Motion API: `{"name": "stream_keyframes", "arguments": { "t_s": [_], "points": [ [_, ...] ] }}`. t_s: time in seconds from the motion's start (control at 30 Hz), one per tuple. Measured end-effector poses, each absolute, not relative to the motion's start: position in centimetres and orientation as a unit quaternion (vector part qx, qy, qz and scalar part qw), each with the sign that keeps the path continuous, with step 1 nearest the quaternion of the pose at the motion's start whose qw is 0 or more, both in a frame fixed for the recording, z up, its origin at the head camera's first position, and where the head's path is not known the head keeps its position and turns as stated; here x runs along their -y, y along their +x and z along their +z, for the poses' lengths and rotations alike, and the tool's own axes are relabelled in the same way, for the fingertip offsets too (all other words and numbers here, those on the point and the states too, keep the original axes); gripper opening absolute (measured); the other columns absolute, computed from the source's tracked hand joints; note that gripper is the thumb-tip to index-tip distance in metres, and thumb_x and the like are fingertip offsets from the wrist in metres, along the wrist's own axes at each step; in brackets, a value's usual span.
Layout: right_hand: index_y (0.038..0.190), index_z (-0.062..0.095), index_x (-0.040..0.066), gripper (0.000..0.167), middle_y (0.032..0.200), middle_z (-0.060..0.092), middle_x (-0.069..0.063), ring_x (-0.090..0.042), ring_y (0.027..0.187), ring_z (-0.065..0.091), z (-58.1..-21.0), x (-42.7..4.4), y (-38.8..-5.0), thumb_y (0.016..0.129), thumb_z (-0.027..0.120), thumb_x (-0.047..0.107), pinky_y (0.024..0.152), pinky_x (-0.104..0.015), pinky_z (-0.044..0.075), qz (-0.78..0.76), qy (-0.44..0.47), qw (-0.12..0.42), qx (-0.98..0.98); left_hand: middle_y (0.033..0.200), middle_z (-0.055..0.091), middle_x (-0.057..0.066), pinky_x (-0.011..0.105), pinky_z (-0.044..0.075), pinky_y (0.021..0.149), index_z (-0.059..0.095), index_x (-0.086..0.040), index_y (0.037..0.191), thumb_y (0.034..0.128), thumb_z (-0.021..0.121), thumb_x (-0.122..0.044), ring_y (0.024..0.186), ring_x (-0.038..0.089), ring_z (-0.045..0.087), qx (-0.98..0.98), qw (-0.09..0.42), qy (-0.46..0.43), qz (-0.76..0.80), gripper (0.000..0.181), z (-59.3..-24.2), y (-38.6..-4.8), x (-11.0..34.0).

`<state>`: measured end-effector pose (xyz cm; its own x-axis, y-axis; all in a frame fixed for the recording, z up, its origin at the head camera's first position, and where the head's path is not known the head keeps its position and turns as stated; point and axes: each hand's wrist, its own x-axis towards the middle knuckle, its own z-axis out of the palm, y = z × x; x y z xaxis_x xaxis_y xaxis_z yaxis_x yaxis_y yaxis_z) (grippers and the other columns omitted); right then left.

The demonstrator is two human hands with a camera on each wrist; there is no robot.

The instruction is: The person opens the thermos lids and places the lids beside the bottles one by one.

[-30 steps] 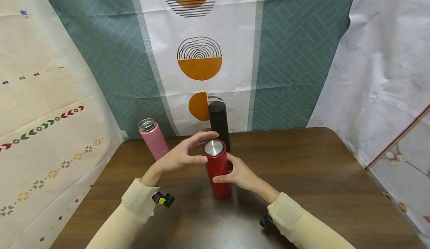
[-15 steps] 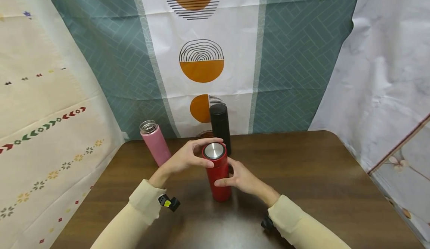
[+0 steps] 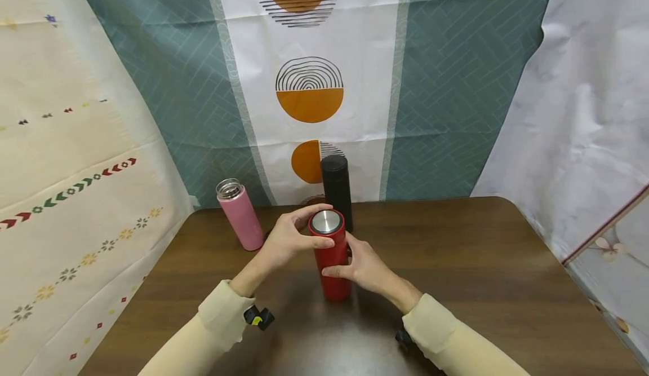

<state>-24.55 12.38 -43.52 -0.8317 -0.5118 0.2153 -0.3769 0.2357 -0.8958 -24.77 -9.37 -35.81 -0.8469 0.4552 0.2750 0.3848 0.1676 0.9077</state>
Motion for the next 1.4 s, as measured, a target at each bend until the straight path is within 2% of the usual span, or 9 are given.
{"name": "stream_keyframes", "arguments": {
  "t_s": [0.13,0.33,0.4,0.5,0.63,0.9,1.07,1.23,1.4],
  "points": [
    [0.147,0.052,0.011,0.069,0.137,0.065,-0.004,-0.028,0.128,0.059,-43.2,-12.7,-24.9,0.088,0.084,0.027,0.108,-0.063,0.045,-0.551,-0.276,0.066,-0.785,0.129,0.070,-0.004,0.042,0.050,0.107,0.064,-0.025,0.141,0.0832,0.090,-0.023,0.123,0.015,0.064,-0.766,0.012,0.269,0.584,0.063,-36.0,-24.6,8.9],
    [0.147,0.051,0.010,0.068,0.136,0.065,-0.004,-0.026,0.124,0.060,-43.4,-12.6,-25.3,0.090,0.081,0.030,0.106,-0.058,0.047,-0.551,-0.289,0.090,-0.778,0.152,0.053,-0.001,0.048,0.039,0.117,0.048,-0.021,0.155,0.0881,0.085,-0.030,0.138,0.018,0.051,-0.744,0.111,0.338,0.566,0.077,-35.2,-26.1,10.8],
    [0.147,0.051,0.009,0.067,0.134,0.065,-0.005,-0.026,0.122,0.061,-43.5,-12.6,-25.3,0.090,0.080,0.030,0.103,-0.054,0.049,-0.554,-0.290,0.098,-0.774,0.152,0.053,-0.004,0.049,0.036,0.119,0.047,-0.024,0.156,0.0897,0.083,-0.032,0.141,0.017,0.048,-0.739,0.141,0.356,0.555,0.076,-35.1,-26.8,11.3],
    [0.145,0.051,0.007,0.066,0.133,0.066,-0.007,-0.026,0.121,0.062,-43.5,-12.5,-25.2,0.091,0.080,0.028,0.101,-0.049,0.051,-0.560,-0.294,0.108,-0.767,0.148,0.057,-0.002,0.048,0.041,0.116,0.050,-0.027,0.155,0.0913,0.081,-0.029,0.138,0.019,0.051,-0.732,0.166,0.365,0.550,0.071,-35.2,-27.4,11.7],
    [0.142,0.053,0.004,0.062,0.131,0.066,-0.008,-0.027,0.121,0.063,-43.6,-12.4,-25.1,0.090,0.081,0.024,0.102,-0.048,0.051,-0.567,-0.299,0.113,-0.759,0.138,0.064,0.003,0.046,0.049,0.108,0.057,-0.022,0.149,0.0898,0.082,-0.025,0.128,0.023,0.058,-0.727,0.148,0.353,0.570,0.064,-36.0,-27.1,11.3],
    [0.144,0.052,0.005,0.064,0.133,0.066,-0.008,-0.028,0.122,0.062,-43.6,-12.7,-24.7,0.090,0.082,0.023,0.103,-0.053,0.049,-0.567,-0.301,0.100,-0.760,0.136,0.066,0.001,0.044,0.044,0.113,0.057,-0.016,0.146,0.0867,0.087,-0.026,0.130,0.018,0.059,-0.737,0.039,0.294,0.607,0.067,-37.2,-24.5,9.7],
    [0.143,0.053,0.006,0.062,0.131,0.066,-0.007,-0.027,0.119,0.062,-43.6,-12.9,-25.1,0.091,0.080,0.025,0.100,-0.050,0.051,-0.565,-0.309,0.108,-0.758,0.146,0.060,-0.001,0.047,0.043,0.114,0.052,-0.019,0.153,0.0897,0.083,-0.032,0.135,0.021,0.055,-0.726,0.091,0.314,0.606,0.071,-36.7,-25.0,10.6],
    [0.139,0.056,0.006,0.057,0.129,0.067,-0.006,-0.028,0.121,0.060,-43.5,-13.3,-25.5,0.090,0.080,0.023,0.104,-0.051,0.048,-0.564,-0.318,0.122,-0.752,0.151,0.056,-0.002,0.046,0.045,0.112,0.050,-0.023,0.155,0.0933,0.078,-0.027,0.137,0.022,0.052,-0.717,0.152,0.349,0.584,0.068,-36.1,-26.5,11.3],
    [0.138,0.057,0.006,0.056,0.130,0.067,-0.004,-0.028,0.125,0.058,-43.4,-13.6,-25.6,0.090,0.080,0.023,0.108,-0.054,0.044,-0.558,-0.325,0.122,-0.754,0.143,0.063,0.001,0.046,0.047,0.110,0.057,-0.022,0.151,0.0911,0.081,-0.021,0.132,0.022,0.058,-0.719,0.135,0.337,0.593,0.064,-36.3,-26.4,10.9]
  ]
}}
